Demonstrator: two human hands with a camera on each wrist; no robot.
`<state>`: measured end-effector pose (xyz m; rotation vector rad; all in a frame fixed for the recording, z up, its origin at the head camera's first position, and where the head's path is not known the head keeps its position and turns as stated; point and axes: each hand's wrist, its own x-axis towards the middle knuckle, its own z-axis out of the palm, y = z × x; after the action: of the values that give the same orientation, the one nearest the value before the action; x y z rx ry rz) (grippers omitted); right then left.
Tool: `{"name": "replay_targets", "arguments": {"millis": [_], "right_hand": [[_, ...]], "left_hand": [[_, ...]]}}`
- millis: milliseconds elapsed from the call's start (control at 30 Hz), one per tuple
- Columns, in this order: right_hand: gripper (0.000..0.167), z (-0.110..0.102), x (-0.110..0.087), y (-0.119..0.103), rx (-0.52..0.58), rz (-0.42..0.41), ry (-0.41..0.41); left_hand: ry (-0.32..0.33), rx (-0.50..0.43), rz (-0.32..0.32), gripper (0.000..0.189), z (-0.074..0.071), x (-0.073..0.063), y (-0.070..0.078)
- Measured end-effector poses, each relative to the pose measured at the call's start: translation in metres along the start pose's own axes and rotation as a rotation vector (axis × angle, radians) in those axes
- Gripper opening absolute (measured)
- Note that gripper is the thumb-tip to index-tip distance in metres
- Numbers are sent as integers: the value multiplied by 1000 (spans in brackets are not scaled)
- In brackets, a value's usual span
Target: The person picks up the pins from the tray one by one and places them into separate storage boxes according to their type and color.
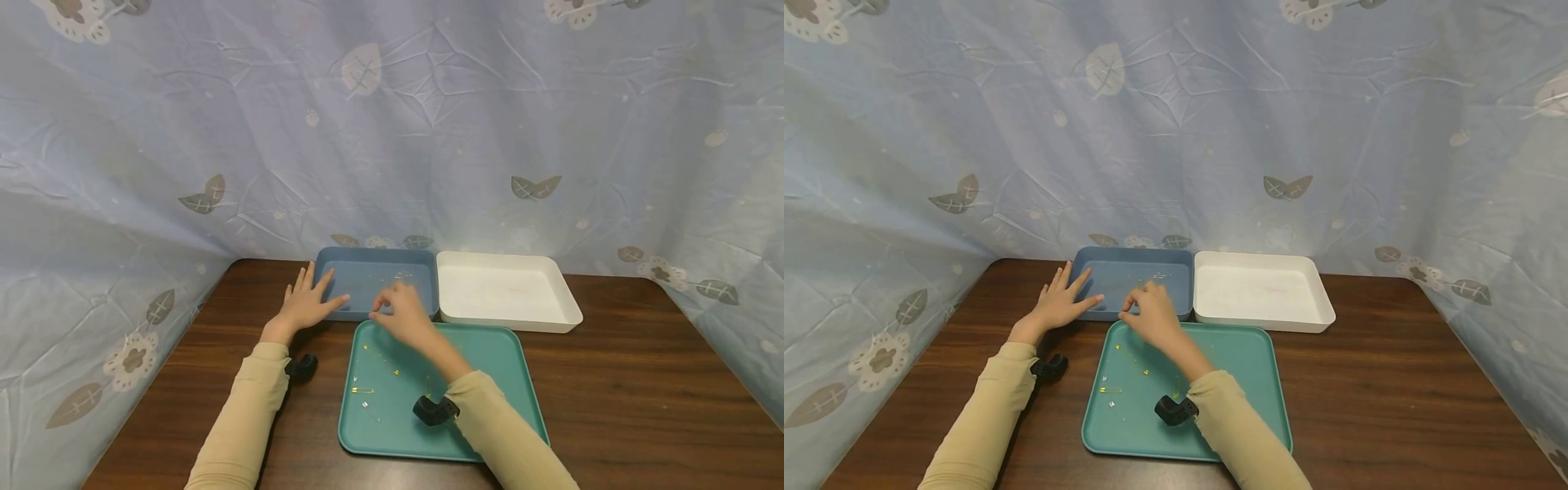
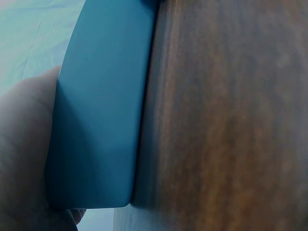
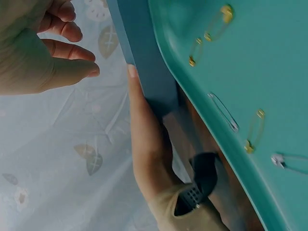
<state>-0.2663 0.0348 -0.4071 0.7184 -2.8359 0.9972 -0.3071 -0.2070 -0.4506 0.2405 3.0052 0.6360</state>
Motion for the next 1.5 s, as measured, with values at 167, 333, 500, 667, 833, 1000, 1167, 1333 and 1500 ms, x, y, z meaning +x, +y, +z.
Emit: {"name": "replay_targets", "arguments": {"millis": [167, 333, 500, 667, 833, 1000, 1167, 1333, 1500], "right_hand": [[10, 7, -9, -7, 20, -25, -49], [9, 14, -19, -14, 23, -29, -114], [10, 21, -25, -15, -45, -37, -193], [12, 27, -27, -14, -99, -41, -244], [13, 31, -28, -14, -159, -70, -288], [13, 35, -28, -15, -197, -89, -314], [10, 37, -30, -14, -195, -93, -311], [9, 36, -31, -13, -170, -97, -322], [14, 34, -32, -11, -173, -121, -331]], "left_hand": [[6, 7, 1, 88, -1, 0, 1], [5, 9, -1, 88, 0, -1, 0], [3, 7, 0, 87, 0, -1, 0], [4, 6, 7, 88, 1, -1, -2], [7, -5, 12, 88, 1, -1, -2], [9, -2, 16, 88, 2, 0, -3], [6, -10, 14, 88, 1, 0, -2], [1, -11, 13, 88, 1, 0, -2], [4, -12, 15, 88, 0, -1, -2]]}}
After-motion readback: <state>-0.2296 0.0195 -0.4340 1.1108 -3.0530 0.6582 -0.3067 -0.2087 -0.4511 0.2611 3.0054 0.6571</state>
